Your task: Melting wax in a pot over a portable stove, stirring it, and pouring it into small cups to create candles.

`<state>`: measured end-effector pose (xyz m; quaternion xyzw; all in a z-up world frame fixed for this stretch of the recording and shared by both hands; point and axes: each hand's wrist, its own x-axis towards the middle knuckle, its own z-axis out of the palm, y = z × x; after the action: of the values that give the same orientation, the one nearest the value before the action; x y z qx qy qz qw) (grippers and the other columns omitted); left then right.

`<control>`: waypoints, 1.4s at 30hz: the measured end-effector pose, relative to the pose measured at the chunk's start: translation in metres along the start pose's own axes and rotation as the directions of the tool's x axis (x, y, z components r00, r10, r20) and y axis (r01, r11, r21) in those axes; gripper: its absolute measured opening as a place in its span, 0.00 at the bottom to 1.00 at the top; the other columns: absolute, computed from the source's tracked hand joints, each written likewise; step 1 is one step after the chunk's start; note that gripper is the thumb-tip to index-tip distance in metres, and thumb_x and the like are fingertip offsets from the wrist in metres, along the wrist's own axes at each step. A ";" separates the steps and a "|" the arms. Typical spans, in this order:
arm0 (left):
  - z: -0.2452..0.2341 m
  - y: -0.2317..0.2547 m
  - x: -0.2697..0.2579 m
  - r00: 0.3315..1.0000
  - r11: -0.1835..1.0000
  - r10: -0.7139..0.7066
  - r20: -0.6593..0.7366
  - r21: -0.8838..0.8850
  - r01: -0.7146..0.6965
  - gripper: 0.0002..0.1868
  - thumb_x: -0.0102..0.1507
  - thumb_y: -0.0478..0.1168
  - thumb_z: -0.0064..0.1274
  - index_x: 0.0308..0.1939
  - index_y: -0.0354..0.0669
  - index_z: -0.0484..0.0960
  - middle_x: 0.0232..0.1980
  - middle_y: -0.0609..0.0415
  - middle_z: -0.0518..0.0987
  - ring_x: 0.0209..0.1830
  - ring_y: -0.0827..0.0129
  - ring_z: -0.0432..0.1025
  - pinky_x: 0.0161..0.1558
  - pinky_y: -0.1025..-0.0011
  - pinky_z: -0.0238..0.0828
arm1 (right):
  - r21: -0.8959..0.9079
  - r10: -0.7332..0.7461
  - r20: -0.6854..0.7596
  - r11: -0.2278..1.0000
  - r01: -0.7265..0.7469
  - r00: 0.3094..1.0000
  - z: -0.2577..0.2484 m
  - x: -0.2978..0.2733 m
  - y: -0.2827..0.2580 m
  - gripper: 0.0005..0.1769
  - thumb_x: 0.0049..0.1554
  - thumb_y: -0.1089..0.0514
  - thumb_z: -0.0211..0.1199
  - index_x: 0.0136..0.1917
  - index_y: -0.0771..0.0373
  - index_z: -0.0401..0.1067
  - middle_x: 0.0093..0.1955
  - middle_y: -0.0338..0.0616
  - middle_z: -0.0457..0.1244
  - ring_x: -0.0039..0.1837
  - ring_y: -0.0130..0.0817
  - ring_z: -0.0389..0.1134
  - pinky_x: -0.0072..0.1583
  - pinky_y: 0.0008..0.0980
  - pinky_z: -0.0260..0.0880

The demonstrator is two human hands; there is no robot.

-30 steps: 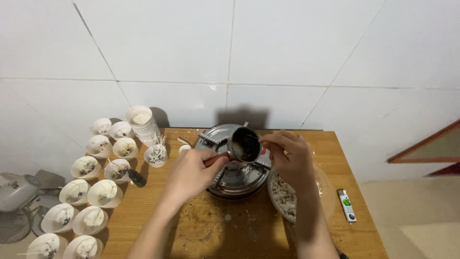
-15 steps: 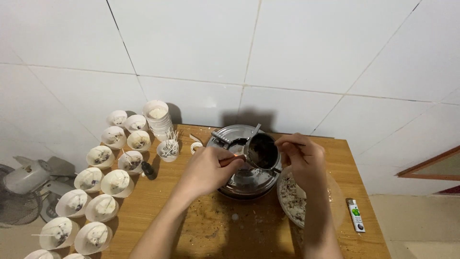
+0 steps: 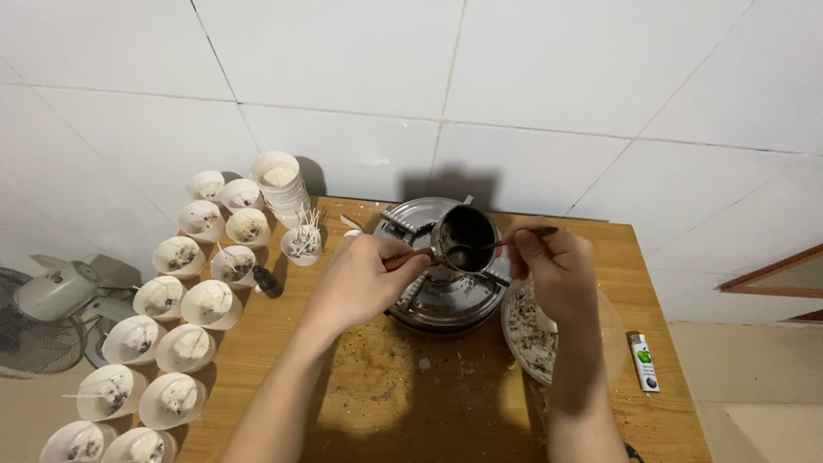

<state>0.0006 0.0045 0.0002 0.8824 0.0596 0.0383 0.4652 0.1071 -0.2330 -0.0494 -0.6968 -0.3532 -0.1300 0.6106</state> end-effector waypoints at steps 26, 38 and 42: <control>0.005 -0.003 0.002 0.999 0.999 -0.037 0.021 0.027 0.036 0.14 0.60 0.46 0.57 0.37 0.42 0.92 0.17 0.47 0.79 0.21 0.54 0.71 0.30 0.66 0.62 | -0.123 -0.044 -0.056 0.992 0.036 0.997 -0.001 0.000 -0.009 0.11 0.67 0.63 0.58 0.43 0.65 0.76 0.23 0.43 0.60 0.25 0.32 0.60 0.35 0.29 0.67; -0.003 0.004 0.003 1.000 1.000 0.002 0.006 0.002 -0.002 0.13 0.61 0.44 0.55 0.36 0.41 0.92 0.14 0.46 0.75 0.18 0.56 0.68 0.27 0.67 0.61 | -0.107 -0.004 -0.064 0.994 -0.003 0.998 0.006 0.004 -0.027 0.15 0.67 0.63 0.55 0.40 0.65 0.76 0.21 0.42 0.59 0.24 0.30 0.57 0.34 0.29 0.65; -0.002 0.009 -0.002 1.000 1.000 0.003 0.010 0.017 -0.003 0.13 0.61 0.43 0.56 0.34 0.40 0.92 0.14 0.46 0.75 0.17 0.57 0.68 0.26 0.67 0.59 | -0.188 -0.039 -0.097 0.982 0.020 0.995 0.007 0.004 -0.031 0.11 0.67 0.65 0.56 0.44 0.65 0.76 0.23 0.44 0.62 0.26 0.32 0.61 0.36 0.30 0.67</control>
<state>-0.0005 0.0007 0.0089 0.8865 0.0565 0.0341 0.4579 0.0881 -0.2253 -0.0253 -0.7384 -0.3188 -0.2063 0.5573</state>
